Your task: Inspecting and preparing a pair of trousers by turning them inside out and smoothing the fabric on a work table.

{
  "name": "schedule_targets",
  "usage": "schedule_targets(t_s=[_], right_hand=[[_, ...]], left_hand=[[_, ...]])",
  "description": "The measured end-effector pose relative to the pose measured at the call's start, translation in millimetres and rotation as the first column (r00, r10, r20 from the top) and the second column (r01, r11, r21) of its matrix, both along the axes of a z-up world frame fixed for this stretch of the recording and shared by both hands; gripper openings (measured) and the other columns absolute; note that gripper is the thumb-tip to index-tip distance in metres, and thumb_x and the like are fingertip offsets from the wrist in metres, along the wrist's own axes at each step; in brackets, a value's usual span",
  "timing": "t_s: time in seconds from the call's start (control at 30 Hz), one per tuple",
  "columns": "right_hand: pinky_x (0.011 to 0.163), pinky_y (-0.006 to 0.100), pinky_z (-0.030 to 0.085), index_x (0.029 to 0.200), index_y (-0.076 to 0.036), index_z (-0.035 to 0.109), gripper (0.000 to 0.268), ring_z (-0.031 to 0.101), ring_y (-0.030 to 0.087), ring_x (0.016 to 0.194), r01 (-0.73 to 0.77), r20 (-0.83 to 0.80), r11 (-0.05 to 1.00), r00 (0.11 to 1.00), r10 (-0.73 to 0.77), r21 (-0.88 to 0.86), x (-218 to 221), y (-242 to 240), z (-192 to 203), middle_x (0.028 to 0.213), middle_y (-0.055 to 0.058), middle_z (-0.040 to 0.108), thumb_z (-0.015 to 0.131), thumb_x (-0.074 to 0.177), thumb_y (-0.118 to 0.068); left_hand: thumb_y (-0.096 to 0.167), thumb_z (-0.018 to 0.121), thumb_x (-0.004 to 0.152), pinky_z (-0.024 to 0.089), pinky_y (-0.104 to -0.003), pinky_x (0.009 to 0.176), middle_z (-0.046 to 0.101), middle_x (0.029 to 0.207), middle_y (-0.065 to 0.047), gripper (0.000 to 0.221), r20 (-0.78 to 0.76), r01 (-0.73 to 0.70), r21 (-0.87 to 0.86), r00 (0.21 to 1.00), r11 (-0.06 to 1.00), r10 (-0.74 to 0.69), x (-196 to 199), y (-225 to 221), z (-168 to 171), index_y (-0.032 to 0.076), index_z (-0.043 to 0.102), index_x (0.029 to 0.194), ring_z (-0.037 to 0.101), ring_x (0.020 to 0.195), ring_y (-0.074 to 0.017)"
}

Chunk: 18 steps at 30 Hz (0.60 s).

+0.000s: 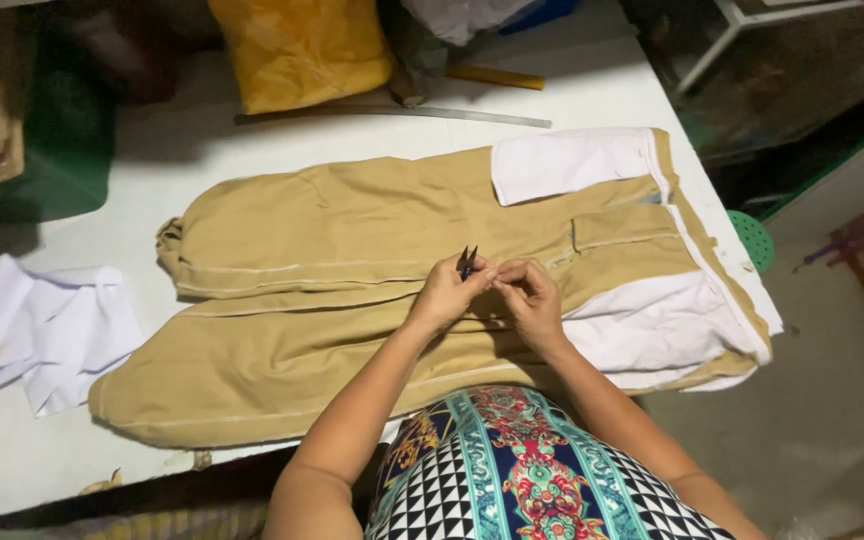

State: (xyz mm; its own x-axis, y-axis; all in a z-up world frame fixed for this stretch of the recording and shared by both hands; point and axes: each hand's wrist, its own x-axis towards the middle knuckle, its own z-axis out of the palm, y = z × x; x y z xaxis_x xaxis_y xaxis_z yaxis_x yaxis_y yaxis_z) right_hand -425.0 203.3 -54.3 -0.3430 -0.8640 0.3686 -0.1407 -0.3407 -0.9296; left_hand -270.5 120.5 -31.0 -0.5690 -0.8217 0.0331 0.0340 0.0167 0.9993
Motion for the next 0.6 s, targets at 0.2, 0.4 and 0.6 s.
schedule_targets(t_s=[0.2,0.4,0.6], right_hand=[[0.082,0.034,0.058,0.092,-0.004,0.073,0.009,0.074,0.025,0.093,0.1,-0.263,0.991,0.957,-0.119,-0.086,-14.0,27.4,8.9,0.098,0.011,0.073,0.08,0.087,0.0],[0.086,0.039,0.057,0.097,-0.002,0.07,0.008,0.073,0.027,0.093,0.047,-0.273,0.998,0.962,-0.033,0.043,-24.1,37.1,-2.2,0.096,0.014,0.073,0.076,0.092,-0.001],[0.086,0.039,0.056,0.097,-0.001,0.067,0.009,0.071,0.023,0.092,0.033,-0.188,0.98,0.982,0.005,0.198,-28.9,44.7,-31.8,0.094,0.015,0.072,0.075,0.093,-0.002]], left_hand=[[0.012,0.085,0.084,0.05,-0.019,0.05,0.072,0.068,-0.01,0.018,-0.038,0.004,0.226,0.999,0.974,0.005,-26.1,9.9,-35.3,0.001,0.075,0.094,0.062,0.057,-0.0083],[0.016,0.08,0.089,0.049,-0.021,0.05,0.074,0.073,-0.01,0.015,0.031,0.043,0.082,0.998,0.996,-0.045,11.7,-32.5,-29.0,0.005,0.077,0.099,0.059,0.058,-0.0088],[0.033,0.066,0.096,0.059,-0.045,0.088,0.072,0.113,-0.007,0.027,0.631,-0.236,-0.407,0.625,0.882,0.459,115.3,-157.6,-35.0,0.022,0.071,0.12,0.073,0.104,-0.0298]])
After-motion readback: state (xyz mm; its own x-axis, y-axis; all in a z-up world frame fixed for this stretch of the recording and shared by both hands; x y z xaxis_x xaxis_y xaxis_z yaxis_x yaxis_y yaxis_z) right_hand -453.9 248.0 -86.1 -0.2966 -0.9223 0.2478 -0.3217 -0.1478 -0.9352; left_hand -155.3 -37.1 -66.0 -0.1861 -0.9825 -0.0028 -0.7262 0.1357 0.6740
